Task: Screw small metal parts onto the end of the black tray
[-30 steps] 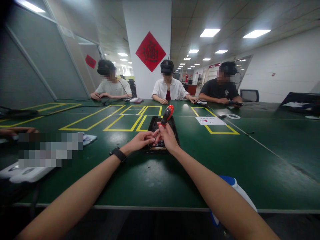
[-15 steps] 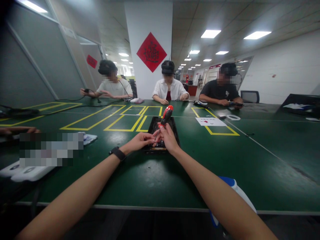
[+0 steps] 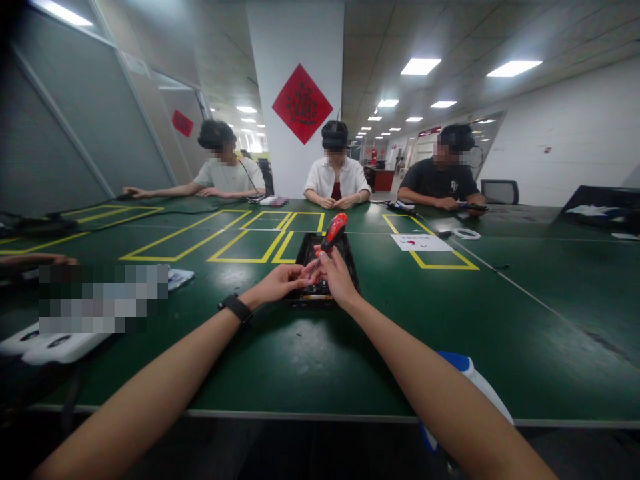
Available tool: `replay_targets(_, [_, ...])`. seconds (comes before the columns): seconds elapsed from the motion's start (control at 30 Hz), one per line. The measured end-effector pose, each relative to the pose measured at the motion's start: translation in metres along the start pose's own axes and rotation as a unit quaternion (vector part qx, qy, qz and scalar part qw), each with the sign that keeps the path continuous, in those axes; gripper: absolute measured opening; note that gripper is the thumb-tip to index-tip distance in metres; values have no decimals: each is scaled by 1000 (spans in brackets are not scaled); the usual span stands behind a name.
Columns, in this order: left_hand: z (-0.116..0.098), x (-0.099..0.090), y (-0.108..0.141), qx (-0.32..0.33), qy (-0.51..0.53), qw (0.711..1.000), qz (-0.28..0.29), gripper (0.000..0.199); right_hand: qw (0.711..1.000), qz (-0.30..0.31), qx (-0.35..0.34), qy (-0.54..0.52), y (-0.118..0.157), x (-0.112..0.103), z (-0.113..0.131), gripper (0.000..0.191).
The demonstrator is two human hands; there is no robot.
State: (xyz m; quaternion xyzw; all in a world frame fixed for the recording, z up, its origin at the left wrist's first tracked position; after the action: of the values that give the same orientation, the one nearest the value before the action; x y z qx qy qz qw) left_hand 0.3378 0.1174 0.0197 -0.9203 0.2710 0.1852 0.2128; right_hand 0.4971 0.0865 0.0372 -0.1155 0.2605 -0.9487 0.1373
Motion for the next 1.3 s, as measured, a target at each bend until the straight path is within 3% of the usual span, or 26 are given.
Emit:
replay_targets(0.2, [-4, -2, 0, -1, 42, 997, 63, 34, 1000, 5, -2, -3, 0, 0, -1, 33])
replay_targets(0.37, [-11, 0, 1, -21, 41, 998, 30, 34, 1000, 7, -9, 15, 1, 2, 2, 34])
replay_targets(0.57, [-9, 1, 1, 1, -19, 999, -44, 33, 1000, 6, -12, 16, 2, 3, 3, 35])
replay_targets(0.7, [-6, 1, 1, 5, -37, 999, -34, 33, 1000, 13, -9, -1, 2, 2, 1, 36])
replay_targets(0.87, [-4, 1, 2, 16, -1, 1000, 21, 34, 1000, -3, -10, 0, -1, -1, -4, 34])
replay_targets(1.1, [-6, 3, 1, 1, -25, 999, -48, 33, 1000, -18, -21, 5, -1, -1, -2, 33])
replay_targets(1.3, [-8, 3, 3, 6, -18, 999, -27, 31, 1000, -7, -15, 13, 0, 0, -1, 32])
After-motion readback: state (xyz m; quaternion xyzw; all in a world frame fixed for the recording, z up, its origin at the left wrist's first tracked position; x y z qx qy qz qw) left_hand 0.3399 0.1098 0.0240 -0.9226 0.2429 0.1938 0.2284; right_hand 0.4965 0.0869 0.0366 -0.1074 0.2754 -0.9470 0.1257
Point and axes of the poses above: each hand's wrist, its own y-axis away from the middle knuckle, its own x-axis out of the palm, z = x × y, the point moved 1 cm from there along -y, towards the middle knuckle, and after that the axes turned 4 degrees about -x, right-handed, at the moved point
